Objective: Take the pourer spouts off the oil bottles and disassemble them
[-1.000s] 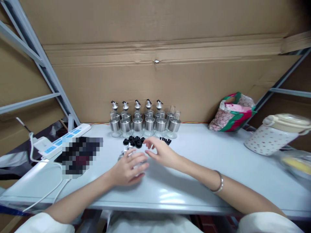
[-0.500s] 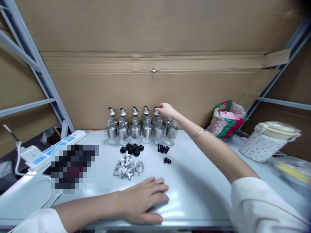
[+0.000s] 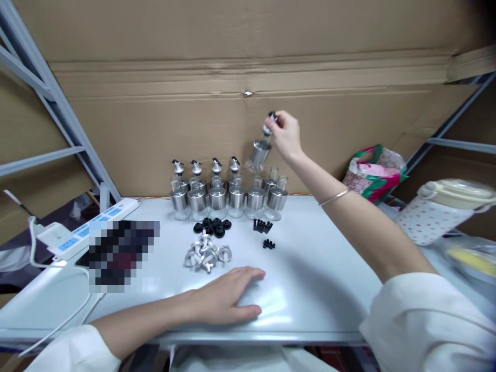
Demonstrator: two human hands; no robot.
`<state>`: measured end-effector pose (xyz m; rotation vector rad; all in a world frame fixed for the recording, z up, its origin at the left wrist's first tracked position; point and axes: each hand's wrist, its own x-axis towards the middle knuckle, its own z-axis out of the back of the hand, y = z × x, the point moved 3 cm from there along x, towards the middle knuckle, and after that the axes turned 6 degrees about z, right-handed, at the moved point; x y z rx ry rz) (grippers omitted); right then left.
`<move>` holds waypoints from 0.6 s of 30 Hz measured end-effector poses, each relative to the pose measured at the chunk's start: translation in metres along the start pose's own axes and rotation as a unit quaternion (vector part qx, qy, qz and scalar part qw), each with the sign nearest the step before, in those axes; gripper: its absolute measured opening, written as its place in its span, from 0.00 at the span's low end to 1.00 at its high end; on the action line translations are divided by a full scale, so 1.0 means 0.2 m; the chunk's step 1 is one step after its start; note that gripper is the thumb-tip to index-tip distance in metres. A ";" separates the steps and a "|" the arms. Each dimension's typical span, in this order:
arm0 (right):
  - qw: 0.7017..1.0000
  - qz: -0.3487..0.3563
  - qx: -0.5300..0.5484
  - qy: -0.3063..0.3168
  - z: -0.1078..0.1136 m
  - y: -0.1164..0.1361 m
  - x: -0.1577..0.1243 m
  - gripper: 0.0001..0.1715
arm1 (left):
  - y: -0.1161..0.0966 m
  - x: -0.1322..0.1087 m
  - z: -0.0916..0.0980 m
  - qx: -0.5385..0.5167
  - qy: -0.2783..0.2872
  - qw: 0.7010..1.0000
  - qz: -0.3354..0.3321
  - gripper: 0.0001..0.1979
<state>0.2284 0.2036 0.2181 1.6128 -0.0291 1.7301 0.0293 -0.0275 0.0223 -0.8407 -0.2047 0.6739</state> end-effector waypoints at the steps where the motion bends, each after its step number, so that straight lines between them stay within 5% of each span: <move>1: 0.997 0.030 0.057 -0.042 0.03 0.06 0.01 0.11 | 0.01 0.00 0.00 -0.043 -0.009 0.999 0.016 0.32; 6: 0.923 0.054 0.333 -0.185 0.19 0.40 -0.16 0.15 | 0.10 0.05 -0.01 -0.293 -0.058 0.954 0.005 0.41; 11: 0.892 -0.110 0.438 0.008 0.14 0.64 -0.62 0.17 | 0.13 0.07 -0.01 -0.424 -0.134 0.894 -0.056 0.56; 15: 0.819 -0.238 0.495 0.166 0.00 0.69 -0.92 0.17 | 0.08 0.05 -0.01 -0.408 -0.109 0.906 -0.001 0.43; 18: 0.784 -0.262 0.525 0.204 -0.06 0.68 -1.00 0.19 | 0.06 0.03 0.00 -0.365 -0.099 0.924 0.050 0.30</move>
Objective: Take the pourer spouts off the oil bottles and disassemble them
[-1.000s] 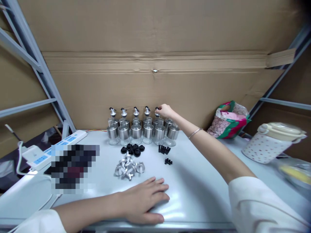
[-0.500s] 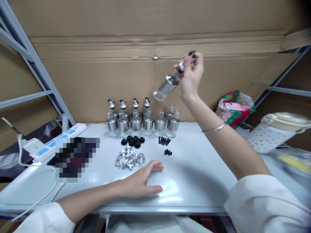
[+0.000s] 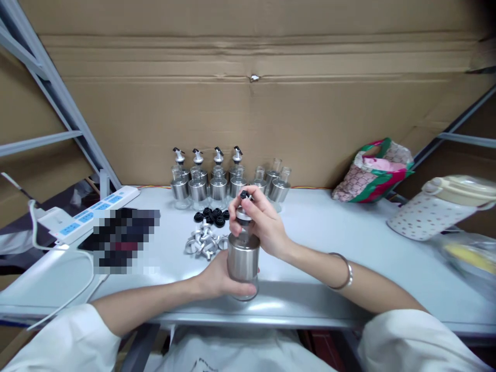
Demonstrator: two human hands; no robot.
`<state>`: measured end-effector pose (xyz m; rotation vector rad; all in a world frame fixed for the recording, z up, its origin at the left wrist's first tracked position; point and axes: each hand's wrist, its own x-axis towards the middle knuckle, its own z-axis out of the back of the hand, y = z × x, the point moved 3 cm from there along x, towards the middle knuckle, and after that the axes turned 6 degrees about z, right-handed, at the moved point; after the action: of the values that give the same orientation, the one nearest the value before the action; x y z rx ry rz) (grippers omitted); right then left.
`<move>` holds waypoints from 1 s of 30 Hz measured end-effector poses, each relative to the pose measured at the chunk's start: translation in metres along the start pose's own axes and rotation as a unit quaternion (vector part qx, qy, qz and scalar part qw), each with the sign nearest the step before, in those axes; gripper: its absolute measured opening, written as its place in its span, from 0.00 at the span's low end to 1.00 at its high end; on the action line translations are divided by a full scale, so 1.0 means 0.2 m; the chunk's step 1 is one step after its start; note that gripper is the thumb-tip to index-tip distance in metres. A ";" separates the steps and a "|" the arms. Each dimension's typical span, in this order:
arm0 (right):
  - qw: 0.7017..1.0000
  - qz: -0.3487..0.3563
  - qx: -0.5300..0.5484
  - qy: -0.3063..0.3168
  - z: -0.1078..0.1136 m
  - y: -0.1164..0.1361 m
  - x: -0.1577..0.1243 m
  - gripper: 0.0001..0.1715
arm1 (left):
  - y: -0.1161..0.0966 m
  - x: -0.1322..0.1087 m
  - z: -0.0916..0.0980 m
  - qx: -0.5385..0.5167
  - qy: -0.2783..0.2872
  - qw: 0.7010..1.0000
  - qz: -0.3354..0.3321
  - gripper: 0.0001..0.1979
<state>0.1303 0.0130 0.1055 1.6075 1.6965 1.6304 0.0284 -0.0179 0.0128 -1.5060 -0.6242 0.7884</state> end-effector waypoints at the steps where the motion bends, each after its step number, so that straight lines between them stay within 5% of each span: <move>1: 1.000 0.003 0.001 -0.010 0.01 -0.01 -0.01 0.20 | 0.00 0.00 0.00 0.015 -0.010 1.000 0.003 0.27; 6: 0.993 0.003 -0.048 -0.104 0.06 -0.01 -0.11 0.21 | 0.00 0.00 -0.05 0.066 -0.094 0.993 0.009 0.23; 10: 0.985 0.017 -0.123 -0.122 0.05 0.01 -0.20 0.17 | 0.00 -0.01 -0.11 0.064 -0.139 0.988 -0.007 0.28; 17: 0.976 0.098 -0.166 -0.097 0.04 -0.01 -0.23 0.14 | -0.01 -0.02 -0.12 0.034 -0.117 0.993 -0.002 0.28; 30: 0.993 0.026 -0.090 -0.066 0.05 0.01 -0.20 0.21 | -0.04 -0.03 -0.13 0.058 -0.016 0.998 0.018 0.18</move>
<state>0.1521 -0.0153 0.0852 1.6446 1.4119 1.6121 0.0457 -0.0382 0.0224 -1.4052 -0.5667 0.8624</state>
